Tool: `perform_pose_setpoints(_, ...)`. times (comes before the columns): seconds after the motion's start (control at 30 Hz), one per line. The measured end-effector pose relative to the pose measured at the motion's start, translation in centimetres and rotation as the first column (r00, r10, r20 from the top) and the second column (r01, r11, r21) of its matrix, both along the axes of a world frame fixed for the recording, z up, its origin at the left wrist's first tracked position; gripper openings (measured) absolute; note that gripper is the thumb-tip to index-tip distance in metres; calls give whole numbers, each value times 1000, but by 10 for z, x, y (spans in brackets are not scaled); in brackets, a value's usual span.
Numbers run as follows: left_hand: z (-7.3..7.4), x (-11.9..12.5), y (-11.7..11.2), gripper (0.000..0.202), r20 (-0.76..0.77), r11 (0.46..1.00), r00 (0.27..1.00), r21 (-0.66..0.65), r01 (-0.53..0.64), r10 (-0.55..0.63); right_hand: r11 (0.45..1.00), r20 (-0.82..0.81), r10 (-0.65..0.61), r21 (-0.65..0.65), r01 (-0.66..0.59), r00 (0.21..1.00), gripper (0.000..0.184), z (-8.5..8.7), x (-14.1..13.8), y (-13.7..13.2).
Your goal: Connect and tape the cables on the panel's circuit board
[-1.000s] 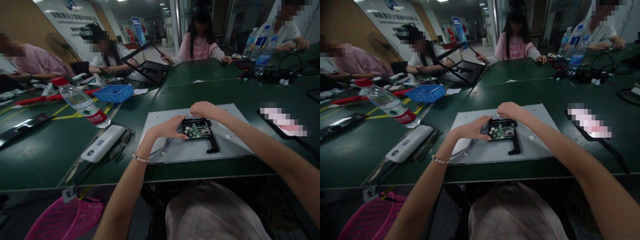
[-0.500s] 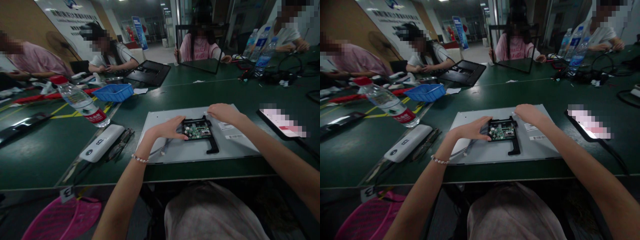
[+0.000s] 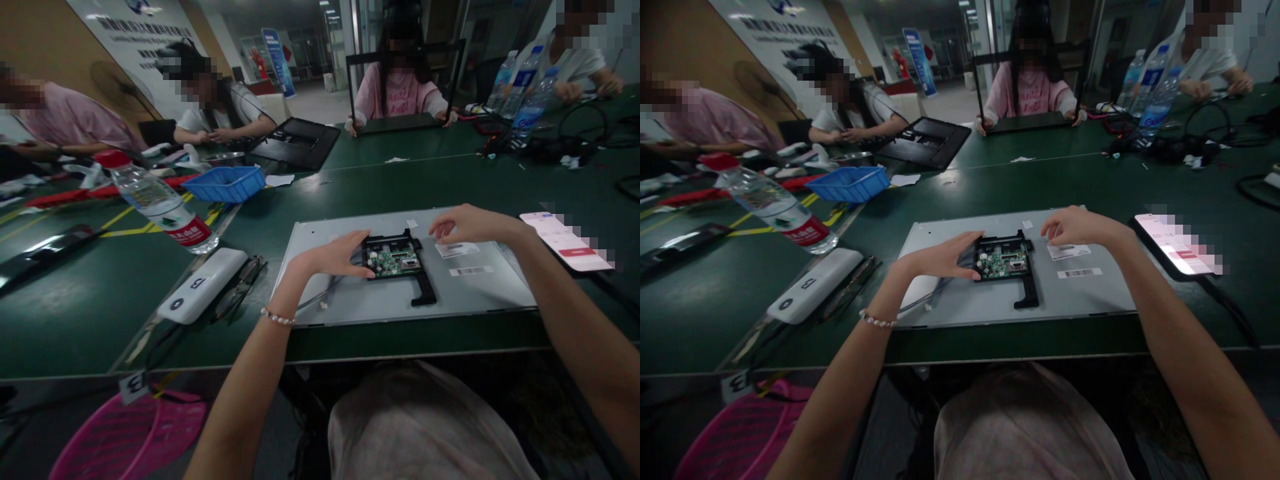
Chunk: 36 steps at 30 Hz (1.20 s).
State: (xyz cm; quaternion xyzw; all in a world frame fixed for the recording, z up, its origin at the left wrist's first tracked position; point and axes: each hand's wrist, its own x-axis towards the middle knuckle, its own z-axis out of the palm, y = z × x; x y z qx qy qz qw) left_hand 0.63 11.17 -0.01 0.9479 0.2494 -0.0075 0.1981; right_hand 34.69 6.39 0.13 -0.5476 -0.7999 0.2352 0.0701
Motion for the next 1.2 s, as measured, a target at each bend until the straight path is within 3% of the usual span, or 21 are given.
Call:
perform_pose_setpoints(0.23,0,0,1,101,-29,1000,1000,7,-4,5,987,-42,67,-141,-72,997,23,-2,-2,0)
perform_pose_setpoints(0.37,-1,0,1,101,-31,1000,1000,8,-2,3,980,-84,92,-167,-105,992,22,2,-3,-3)
perform_pose_setpoints(0.47,0,0,0,101,-42,1000,999,3,-11,11,986,-75,48,-155,-59,996,25,5,-1,-5)
perform_pose_setpoints(0.57,2,0,-1,101,-50,1000,999,4,-8,8,999,-44,-29,-47,27,999,29,3,-2,-2)
perform_pose_setpoints(0.63,2,0,-1,101,-49,1000,999,11,-5,5,993,-31,-43,105,46,999,32,-2,-6,2)
perform_pose_setpoints(0.73,1,0,-1,101,-36,1000,999,24,5,-4,941,13,10,339,-14,1000,32,-12,-15,11)
perform_pose_setpoints(0.8,1,0,-1,101,-28,1000,1000,19,8,-8,908,78,48,412,-76,996,31,-18,-21,16)
perform_pose_setpoints(1.0,1,1,-1,101,-29,1000,1000,-15,-9,9,891,270,58,420,-171,961,27,-21,-35,22)
perform_pose_setpoints(1.2,1,1,-1,103,-24,999,1000,-25,-20,19,893,286,-1,431,-128,958,29,-19,-38,22)
